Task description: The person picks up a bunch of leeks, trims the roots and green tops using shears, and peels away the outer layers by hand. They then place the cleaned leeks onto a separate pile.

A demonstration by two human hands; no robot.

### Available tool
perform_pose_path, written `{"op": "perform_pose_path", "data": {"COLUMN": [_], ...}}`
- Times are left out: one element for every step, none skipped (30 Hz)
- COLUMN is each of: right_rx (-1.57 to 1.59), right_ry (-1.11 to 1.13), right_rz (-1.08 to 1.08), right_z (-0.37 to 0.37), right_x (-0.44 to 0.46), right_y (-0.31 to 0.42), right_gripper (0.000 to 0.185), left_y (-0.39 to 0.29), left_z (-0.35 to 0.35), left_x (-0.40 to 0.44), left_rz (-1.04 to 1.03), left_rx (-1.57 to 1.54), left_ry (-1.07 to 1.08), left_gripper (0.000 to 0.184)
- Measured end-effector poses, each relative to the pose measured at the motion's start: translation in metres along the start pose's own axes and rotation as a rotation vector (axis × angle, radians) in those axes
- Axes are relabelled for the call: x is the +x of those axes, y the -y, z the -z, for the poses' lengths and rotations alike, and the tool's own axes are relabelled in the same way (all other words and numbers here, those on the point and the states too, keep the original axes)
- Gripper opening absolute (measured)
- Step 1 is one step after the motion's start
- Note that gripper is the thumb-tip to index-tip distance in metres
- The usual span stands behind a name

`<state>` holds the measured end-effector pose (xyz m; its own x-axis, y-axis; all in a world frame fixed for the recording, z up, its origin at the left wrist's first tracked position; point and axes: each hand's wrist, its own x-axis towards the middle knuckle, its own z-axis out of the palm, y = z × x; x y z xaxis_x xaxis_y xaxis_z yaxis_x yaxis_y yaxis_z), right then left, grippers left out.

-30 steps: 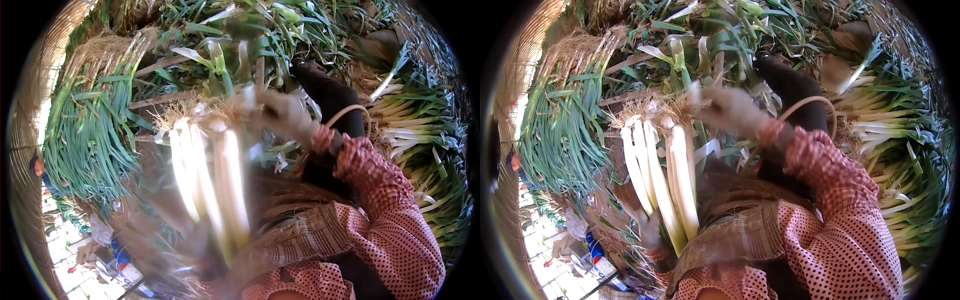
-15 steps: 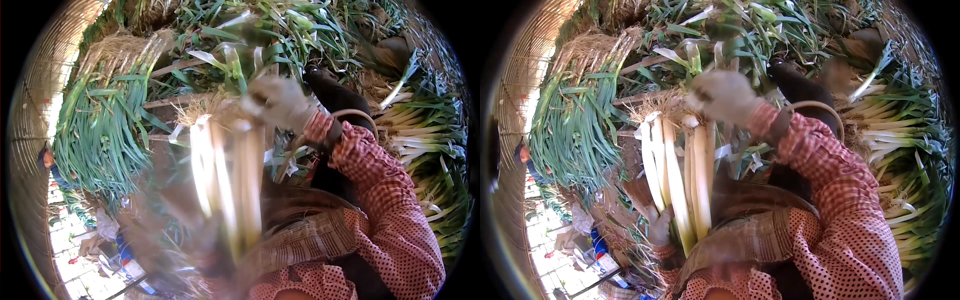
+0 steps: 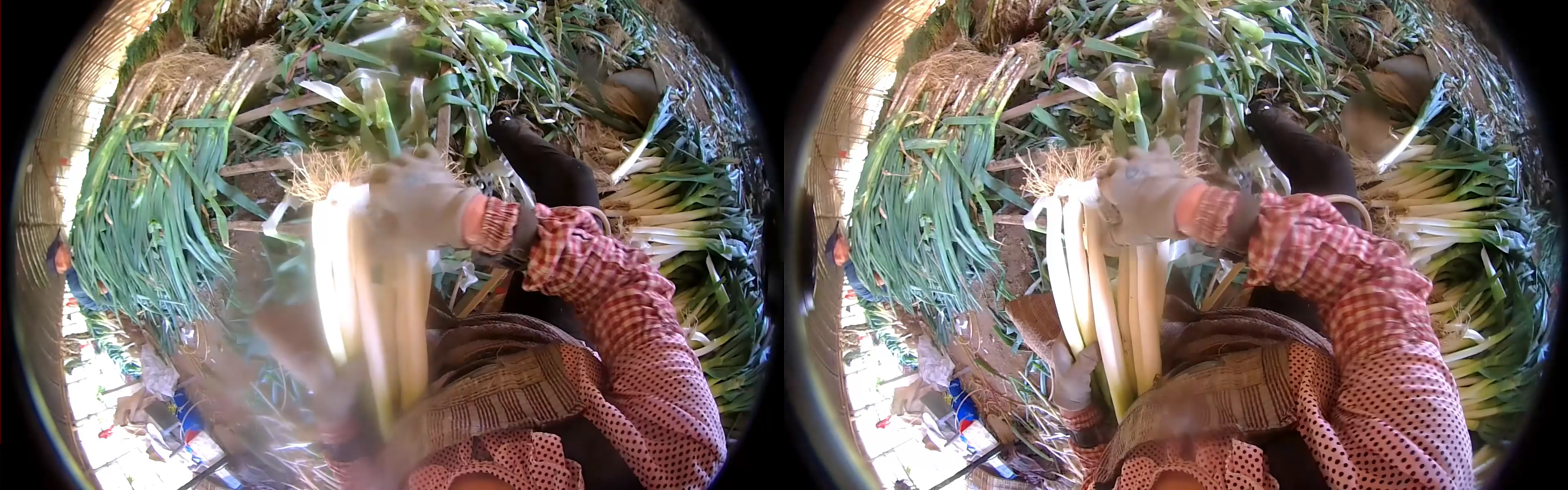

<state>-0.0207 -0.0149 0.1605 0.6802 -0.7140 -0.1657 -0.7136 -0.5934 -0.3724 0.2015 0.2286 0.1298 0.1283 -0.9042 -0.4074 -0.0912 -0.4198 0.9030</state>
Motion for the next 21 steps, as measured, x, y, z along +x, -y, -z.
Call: {"op": "perform_pose_path", "data": {"right_rx": [0.051, 0.160, 0.270, 0.380, 0.487, 0.776, 0.710, 0.644, 0.580, 0.555, 0.534, 0.511, 0.831, 0.962, 0.947, 0.796, 0.639, 0.599, 0.561, 0.588, 0.620], "right_ry": [0.037, 0.130, 0.092, 0.059, 0.029, -0.100, -0.102, -0.105, -0.110, -0.138, -0.164, -0.189, -0.379, -0.422, -0.593, -0.357, -0.127, 0.006, 0.137, 0.159, 0.181], "right_rz": [0.033, -0.003, -0.013, -0.020, -0.028, -0.099, -0.073, -0.050, -0.025, -0.130, -0.239, -0.349, -0.465, -0.556, -0.342, -0.347, -0.350, -0.306, -0.260, -0.260, -0.261], "right_z": [-0.009, -0.013, -0.018, -0.025, -0.035, -0.052, -0.054, -0.055, -0.055, -0.054, -0.042, -0.034, -0.048, -0.036, -0.033, -0.032, -0.012, -0.009, -0.011, -0.025, -0.039], "right_x": [0.001, 0.007, 0.012, 0.017, 0.021, 0.025, 0.028, 0.031, 0.035, 0.037, 0.035, 0.035, 0.045, 0.039, 0.031, 0.016, -0.009, -0.028, -0.043, -0.048, -0.049], "right_y": [0.001, 0.001, 0.000, -0.001, -0.002, -0.005, -0.006, -0.008, -0.012, -0.018, -0.020, -0.025, -0.050, -0.062, -0.066, -0.070, -0.053, -0.042, -0.032, -0.026, -0.020], "right_gripper": [0.032, 0.035, 0.036, 0.036, 0.037, 0.030, 0.030, 0.031, 0.031, 0.035, 0.039, 0.043, 0.048, 0.051, 0.057, 0.061, 0.066, 0.068, 0.070, 0.072, 0.074], "left_y": [0.006, 0.011, 0.015, 0.010, 0.010, 0.010, 0.010, -0.003, -0.001, 0.002, 0.004, 0.004, 0.002, 0.002, 0.006, 0.013, 0.018, 0.013, 0.010, 0.006, 0.004], "left_z": [0.001, 0.002, 0.003, -0.003, -0.003, -0.005, -0.007, -0.011, -0.010, -0.007, -0.005, -0.005, -0.005, -0.005, -0.005, -0.005, -0.007, 0.009, 0.004, -0.002, -0.006], "left_x": [-0.001, -0.003, -0.006, -0.008, -0.010, -0.009, -0.007, -0.003, -0.003, -0.003, -0.005, -0.009, -0.010, -0.009, -0.011, -0.014, -0.015, -0.007, -0.002, 0.000, 0.002], "left_rz": [-0.017, -0.037, -0.058, -0.093, -0.090, -0.090, -0.092, -0.120, -0.085, -0.047, -0.006, -0.013, -0.026, -0.042, -0.049, -0.048, -0.049, -0.011, -0.050, -0.087, -0.121], "left_rx": [0.014, 0.032, 0.051, 0.058, 0.069, 0.076, 0.081, 0.090, 0.133, 0.179, 0.227, 0.195, 0.160, 0.123, 0.115, 0.106, 0.097, 0.119, 0.106, 0.096, 0.090], "left_ry": [-0.022, -0.048, -0.078, -0.082, -0.081, -0.077, -0.068, -0.018, -0.030, -0.043, -0.054, -0.047, -0.044, -0.045, -0.109, -0.166, -0.218, 0.010, 0.032, 0.054, 0.075], "left_gripper": [0.037, 0.037, 0.037, 0.040, 0.041, 0.042, 0.044, 0.044, 0.044, 0.044, 0.043, 0.044, 0.044, 0.044, 0.045, 0.046, 0.047, 0.047, 0.046, 0.045, 0.043]}}
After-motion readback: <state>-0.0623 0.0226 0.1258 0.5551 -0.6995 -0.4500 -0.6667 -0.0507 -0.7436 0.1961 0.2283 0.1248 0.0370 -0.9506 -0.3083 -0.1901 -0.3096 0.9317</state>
